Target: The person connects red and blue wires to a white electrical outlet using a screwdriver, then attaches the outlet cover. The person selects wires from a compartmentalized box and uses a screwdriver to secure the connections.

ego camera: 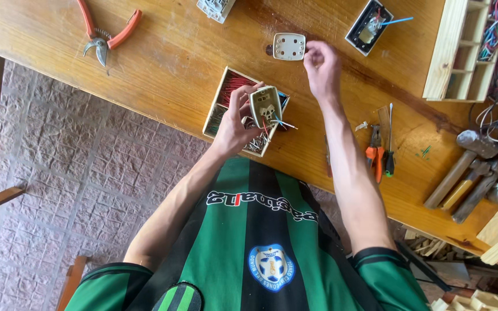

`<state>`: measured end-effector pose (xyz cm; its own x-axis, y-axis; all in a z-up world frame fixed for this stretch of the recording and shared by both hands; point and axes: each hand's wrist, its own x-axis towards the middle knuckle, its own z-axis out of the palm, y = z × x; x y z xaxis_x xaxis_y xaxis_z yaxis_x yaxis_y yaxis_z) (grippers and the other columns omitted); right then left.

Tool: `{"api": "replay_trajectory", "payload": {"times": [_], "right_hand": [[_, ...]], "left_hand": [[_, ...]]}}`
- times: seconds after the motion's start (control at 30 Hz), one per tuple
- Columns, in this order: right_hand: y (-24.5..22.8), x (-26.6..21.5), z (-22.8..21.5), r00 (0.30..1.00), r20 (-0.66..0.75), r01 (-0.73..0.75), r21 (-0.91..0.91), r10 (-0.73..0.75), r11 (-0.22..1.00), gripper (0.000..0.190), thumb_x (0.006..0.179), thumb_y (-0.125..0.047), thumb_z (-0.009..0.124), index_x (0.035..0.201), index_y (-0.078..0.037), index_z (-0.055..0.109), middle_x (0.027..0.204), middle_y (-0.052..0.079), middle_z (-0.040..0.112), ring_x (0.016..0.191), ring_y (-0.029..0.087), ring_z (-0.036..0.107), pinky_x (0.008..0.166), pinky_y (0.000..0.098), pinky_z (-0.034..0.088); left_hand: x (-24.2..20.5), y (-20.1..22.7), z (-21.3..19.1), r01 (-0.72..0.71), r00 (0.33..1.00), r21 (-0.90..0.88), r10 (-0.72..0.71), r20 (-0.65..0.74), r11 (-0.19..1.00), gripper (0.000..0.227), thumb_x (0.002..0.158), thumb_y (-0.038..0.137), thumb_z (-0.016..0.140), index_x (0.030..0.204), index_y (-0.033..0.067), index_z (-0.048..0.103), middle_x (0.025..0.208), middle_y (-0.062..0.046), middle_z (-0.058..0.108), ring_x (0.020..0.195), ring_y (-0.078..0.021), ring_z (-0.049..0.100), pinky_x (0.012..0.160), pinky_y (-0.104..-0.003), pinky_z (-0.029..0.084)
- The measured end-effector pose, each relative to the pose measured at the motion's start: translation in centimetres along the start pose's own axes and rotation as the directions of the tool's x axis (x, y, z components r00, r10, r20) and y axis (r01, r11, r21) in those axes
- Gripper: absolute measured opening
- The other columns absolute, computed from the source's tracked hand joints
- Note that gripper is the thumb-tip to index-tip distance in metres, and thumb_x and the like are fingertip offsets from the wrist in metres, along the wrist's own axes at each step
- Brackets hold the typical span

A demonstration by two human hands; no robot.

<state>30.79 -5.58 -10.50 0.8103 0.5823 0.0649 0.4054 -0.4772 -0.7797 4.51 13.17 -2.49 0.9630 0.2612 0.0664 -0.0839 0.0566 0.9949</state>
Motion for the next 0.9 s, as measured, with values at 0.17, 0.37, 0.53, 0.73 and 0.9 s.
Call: {"api": "replay_trajectory", "payload": {"times": [0.17,0.37,0.53,0.73,0.9], "right_hand": [[-5.3,-6.6,-3.3,0.968,0.161,-0.248,0.516,0.192,0.82,0.036,0.119,-0.033,0.073,0.125,0.002,0.079,0.097,0.017,0.08,0.08,0.018,0.08,0.059,0.0271,0.063],[-8.9,-12.9,-4.2,0.972,0.149,-0.225,0.382,0.18,0.896,0.038,0.093,-0.018,0.103,0.123,-0.003,0.087,0.108,0.012,0.08,0.095,0.018,0.077,0.078,0.0301,0.064],[-10.4,-13.7,-4.5,0.98,0.096,-0.194,0.309,0.172,0.931,0.018,0.099,-0.006,0.095,0.116,-0.003,0.089,0.102,0.01,0.08,0.091,0.017,0.079,0.075,0.0285,0.067],[-11.4,-14.7,-4.5,0.999,0.01,-0.035,0.175,0.034,0.984,0.013,0.102,-0.006,0.092,0.114,-0.007,0.09,0.104,0.008,0.081,0.088,0.017,0.078,0.067,0.0263,0.064],[-11.7,-14.6,-4.5,0.999,-0.016,0.034,0.148,-0.032,0.988,0.014,0.101,-0.009,0.093,0.114,-0.011,0.088,0.114,0.008,0.077,0.093,0.02,0.075,0.07,0.0314,0.064]], "left_hand": [[0.7,-0.6,1.3,0.01,0.991,-0.019,-0.012,-0.132,1.0,0.082,0.092,-0.015,0.083,0.157,0.0107,0.041,0.178,-0.026,0.051,0.135,-0.0616,0.072,0.111,-0.068,0.063],[1.0,-0.4,2.6,0.027,0.989,0.048,-0.02,-0.146,0.998,0.084,0.09,-0.016,0.084,0.156,0.0112,0.04,0.176,-0.027,0.053,0.129,-0.0639,0.075,0.109,-0.07,0.063],[1.2,-0.1,3.8,0.037,0.989,0.057,-0.028,-0.146,0.998,0.086,0.09,-0.011,0.089,0.156,0.0117,0.039,0.175,-0.027,0.055,0.127,-0.0636,0.076,0.107,-0.071,0.064],[1.2,-0.9,4.4,0.061,0.985,0.047,-0.052,-0.166,0.997,0.091,0.087,-0.01,0.091,0.158,0.0126,0.039,0.175,-0.025,0.055,0.126,-0.0614,0.077,0.107,-0.067,0.066],[1.3,-0.3,4.7,0.064,0.981,0.038,-0.055,-0.187,0.997,0.093,0.086,-0.01,0.091,0.159,0.0123,0.038,0.175,-0.026,0.055,0.126,-0.0626,0.077,0.107,-0.066,0.067]]}}
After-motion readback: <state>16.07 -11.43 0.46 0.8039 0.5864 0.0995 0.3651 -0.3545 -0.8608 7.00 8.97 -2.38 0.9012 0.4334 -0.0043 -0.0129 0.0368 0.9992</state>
